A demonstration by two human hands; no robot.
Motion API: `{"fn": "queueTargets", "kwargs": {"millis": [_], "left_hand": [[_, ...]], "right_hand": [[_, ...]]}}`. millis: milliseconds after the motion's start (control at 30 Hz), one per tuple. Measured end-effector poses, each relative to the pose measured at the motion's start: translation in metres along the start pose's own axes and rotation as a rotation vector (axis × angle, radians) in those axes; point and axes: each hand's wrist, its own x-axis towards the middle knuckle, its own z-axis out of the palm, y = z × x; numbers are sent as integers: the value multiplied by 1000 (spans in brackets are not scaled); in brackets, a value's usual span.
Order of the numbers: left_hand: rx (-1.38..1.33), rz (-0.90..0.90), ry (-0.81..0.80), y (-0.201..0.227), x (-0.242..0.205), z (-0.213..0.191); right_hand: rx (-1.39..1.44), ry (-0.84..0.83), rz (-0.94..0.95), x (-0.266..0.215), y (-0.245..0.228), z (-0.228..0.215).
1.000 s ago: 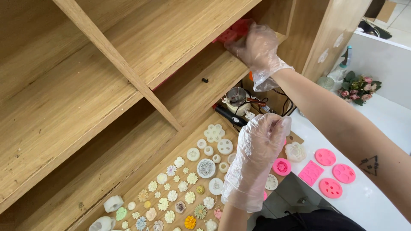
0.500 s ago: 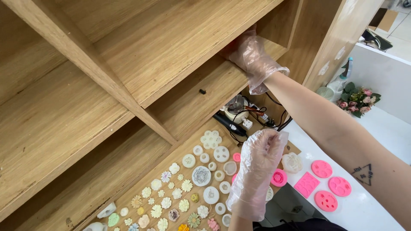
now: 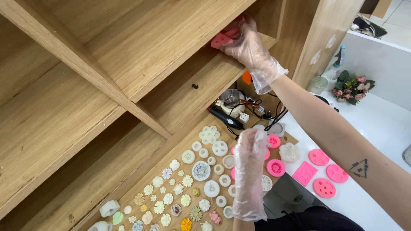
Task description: Organizing, cleaning, and moving silicone candle molds around a workbench and shelving unit.
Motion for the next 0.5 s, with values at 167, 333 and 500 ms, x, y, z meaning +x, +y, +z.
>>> {"fn": "queueTargets", "kwargs": {"millis": [167,333,500], "left_hand": [[-419,-8,61,11,19,5],[-699,20,-64,18,-1,42],[-579,-197,-100,-75,-26,81]], "right_hand": [[176,61,172,-97,-96,-37],[-101,-28,-60,-241,-154,-83],[-212,11,215,-358,-126,-142]]}}
